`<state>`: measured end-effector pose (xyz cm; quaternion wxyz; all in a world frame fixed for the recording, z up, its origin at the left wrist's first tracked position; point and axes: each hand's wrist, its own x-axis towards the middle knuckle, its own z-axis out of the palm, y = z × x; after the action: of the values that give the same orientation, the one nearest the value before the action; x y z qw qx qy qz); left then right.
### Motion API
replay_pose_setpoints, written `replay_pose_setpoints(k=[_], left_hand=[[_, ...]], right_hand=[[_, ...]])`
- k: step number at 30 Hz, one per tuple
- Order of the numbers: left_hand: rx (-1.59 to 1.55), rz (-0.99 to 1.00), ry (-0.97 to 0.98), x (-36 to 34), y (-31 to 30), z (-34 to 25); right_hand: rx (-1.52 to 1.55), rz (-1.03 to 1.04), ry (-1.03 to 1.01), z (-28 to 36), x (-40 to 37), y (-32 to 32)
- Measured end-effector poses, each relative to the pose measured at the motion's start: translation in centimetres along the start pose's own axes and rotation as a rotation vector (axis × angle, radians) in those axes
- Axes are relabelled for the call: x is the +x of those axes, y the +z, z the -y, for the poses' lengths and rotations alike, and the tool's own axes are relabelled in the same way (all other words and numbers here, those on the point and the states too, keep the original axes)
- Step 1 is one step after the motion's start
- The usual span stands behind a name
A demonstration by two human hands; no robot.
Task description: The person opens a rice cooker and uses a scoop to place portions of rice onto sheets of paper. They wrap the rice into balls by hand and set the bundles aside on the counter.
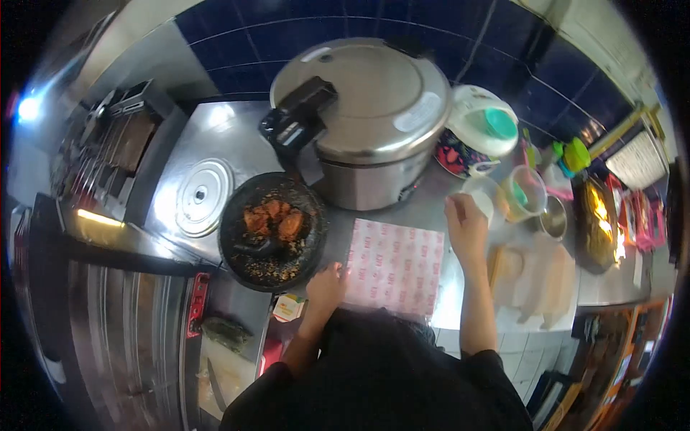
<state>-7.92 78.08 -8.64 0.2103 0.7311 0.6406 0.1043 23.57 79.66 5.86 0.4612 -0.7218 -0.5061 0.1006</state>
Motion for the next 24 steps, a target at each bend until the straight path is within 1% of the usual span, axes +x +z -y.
replay_pose_setpoints(k=[2, 3, 4, 6, 7, 8, 9, 11, 12, 14, 15, 16, 17, 18, 19, 20, 22, 24], left_hand=[[-0.189, -0.058, 0.034, 1.5, -3.5, -2.6], [-0.2, -0.129, 0.065, 2.3, -4.5, -3.5], [-0.196, -0.14, 0.062, 2.8, -5.3, -4.2], [-0.332, -0.236, 0.199, 3.9, -6.4, -5.3], [-0.328, -0.275, 0.257, 4.2, -6.5, -5.4], [-0.328, -0.287, 0.267, 4.2, -6.8, -5.5], [-0.42, -0.231, 0.241, 3.5, -7.2, -5.6], [-0.557, -0.148, 0.2, 2.4, -6.5, -4.4], [-0.605, -0.122, 0.184, 1.7, -5.3, -3.3], [-0.624, -0.065, 0.147, 0.3, -3.6, -1.0], [-0.642, -0.031, 0.087, -0.2, -2.9, -0.2], [-0.657, 0.009, 0.03, -0.7, -2.6, 0.3], [-0.663, 0.031, 0.064, -1.3, -2.0, 1.0], [-0.663, 0.013, 0.02, -1.5, -1.5, 1.9], [-0.661, -0.006, -0.026, -0.8, -1.4, 2.3], [-0.662, 0.015, 0.0, 0.1, -2.0, 2.1], [-0.757, 0.057, -0.092, 0.9, -3.3, 1.6], [-0.73, 0.077, -0.056, 2.4, -4.6, 0.9]], right_hand=[[-0.083, -0.033, -0.449, 4.9, 3.2, 1.2], [-0.161, 0.002, -0.618, 7.7, 4.7, 1.9], [-0.244, 0.032, -0.785, 10.4, 6.3, 2.8], [-0.331, 0.056, -1.042, 15.5, 9.8, 5.6], [-0.374, -0.019, -1.136, 17.0, 11.6, 7.7], [-0.42, -0.097, -1.23, 17.8, 13.2, 9.6], [-0.424, -0.11, -1.237, 18.4, 14.3, 10.8], [-0.518, 0.106, -1.398, 19.5, 16.0, 12.6], [-0.527, 0.102, -1.407, 19.9, 16.6, 13.3], [-0.598, 0.339, -1.386, 20.2, 17.7, 13.6], [-0.6, 0.313, -1.472, 20.2, 18.2, 13.5], [-0.638, 0.308, -1.452, 20.1, 18.5, 13.4], [-0.635, 0.283, -1.505, 20.1, 18.5, 13.5], [-0.63, 0.254, -1.559, 20.2, 18.6, 13.5], [-0.663, 0.24, -1.537, 20.5, 18.5, 13.2], [-0.638, 0.243, -1.528, 20.9, 18.1, 12.6], [-0.623, 0.249, -1.51, 20.7, 18.4, 12.6], [-0.509, 0.208, -1.634, 20.0, 18.7, 13.5]])
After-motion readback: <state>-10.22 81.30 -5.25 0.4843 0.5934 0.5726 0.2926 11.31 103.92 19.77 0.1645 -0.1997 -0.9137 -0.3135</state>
